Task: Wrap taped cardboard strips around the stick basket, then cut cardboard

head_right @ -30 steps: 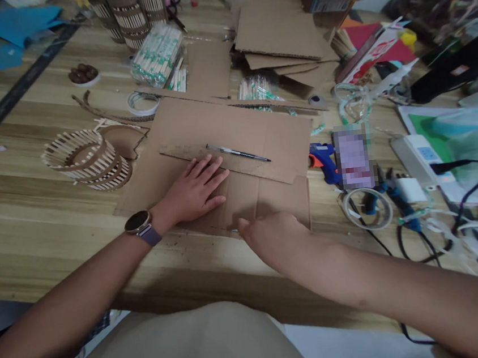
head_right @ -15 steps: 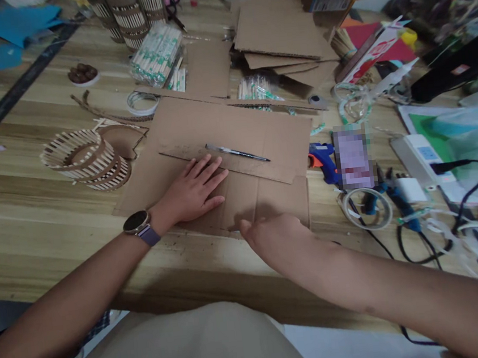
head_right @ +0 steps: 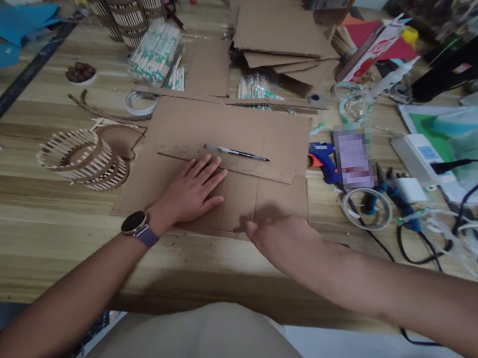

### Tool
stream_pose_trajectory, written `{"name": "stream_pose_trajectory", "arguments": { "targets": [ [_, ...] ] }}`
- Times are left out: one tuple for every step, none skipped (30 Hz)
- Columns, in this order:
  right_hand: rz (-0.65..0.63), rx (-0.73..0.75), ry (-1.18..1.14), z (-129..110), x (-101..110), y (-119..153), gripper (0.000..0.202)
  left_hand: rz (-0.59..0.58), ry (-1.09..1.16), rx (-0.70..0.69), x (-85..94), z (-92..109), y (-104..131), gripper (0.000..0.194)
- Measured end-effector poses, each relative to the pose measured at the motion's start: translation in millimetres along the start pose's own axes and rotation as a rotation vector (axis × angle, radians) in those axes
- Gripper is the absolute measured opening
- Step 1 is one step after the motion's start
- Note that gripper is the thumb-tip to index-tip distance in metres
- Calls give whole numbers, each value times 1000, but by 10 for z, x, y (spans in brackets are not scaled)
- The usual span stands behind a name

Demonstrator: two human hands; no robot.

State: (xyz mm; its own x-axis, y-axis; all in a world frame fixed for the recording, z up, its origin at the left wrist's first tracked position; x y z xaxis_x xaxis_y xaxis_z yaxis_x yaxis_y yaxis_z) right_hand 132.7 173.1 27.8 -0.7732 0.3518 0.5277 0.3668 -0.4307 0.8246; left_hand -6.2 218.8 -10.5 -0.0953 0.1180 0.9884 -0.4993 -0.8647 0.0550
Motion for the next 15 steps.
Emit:
{"name": "stream_pose_trajectory", "arguments": {
  "targets": [
    [-1, -1, -10, 5, 15, 15, 63, 1, 1, -1, 0, -1, 1, 63],
    [2, 1, -16, 5, 29, 27, 64, 2, 0, -2, 0, -2, 2, 63],
    [10, 1, -14, 4, 41, 37, 64, 5, -2, -5, 1, -2, 4, 63],
    [19, 0, -6, 2, 48, 42, 63, 8, -4, -8, 2, -1, 6, 64],
    [21, -1, 2, 1, 46, 44, 63, 12, -4, -12, 5, 0, 8, 64],
    [21, -4, 8, 2, 39, 43, 63, 15, -4, -15, 7, 2, 11, 63],
    [23, -3, 10, 3, 33, 40, 63, 19, -2, -18, 11, 3, 13, 63],
    [27, -2, 10, 5, 29, 38, 63, 21, 0, -19, 13, 5, 15, 63],
    [26, 0, 7, 8, 20, 36, 63, 21, 1, -18, 16, 5, 17, 63],
    [20, 4, 6, 12, 8, 34, 63, 19, 2, -17, 16, 6, 17, 63],
    [12, 5, 6, 17, -6, 33, 62, 16, 3, -16, 17, 7, 17, 63],
    [4, 5, 9, 25, -22, 34, 61, 13, 5, -15, 18, 8, 17, 63],
    [-5, 4, 11, 33, -39, 36, 61, 12, 7, -14, 21, 9, 17, 63],
    [-9, 3, 14, 41, -54, 39, 60, 13, 8, -14, 25, 10, 17, 63],
    [-6, 2, 17, 47, -64, 45, 58, 15, 8, -13, 30, 11, 16, 62]
  ]
}}
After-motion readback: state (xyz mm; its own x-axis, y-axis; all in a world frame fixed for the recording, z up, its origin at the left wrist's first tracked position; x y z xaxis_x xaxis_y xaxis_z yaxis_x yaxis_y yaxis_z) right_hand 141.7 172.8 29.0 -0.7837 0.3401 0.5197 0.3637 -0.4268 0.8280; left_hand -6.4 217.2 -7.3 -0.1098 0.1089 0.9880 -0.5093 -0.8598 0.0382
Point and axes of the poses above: each hand's wrist, its own y-axis away from the middle knuckle, its own x-axis out of the back of the hand, z = x × y, the point moved 8 cm from there along -y, towards the middle knuckle, and after that the axes turned 10 degrees about -z, right-handed, at the moved point
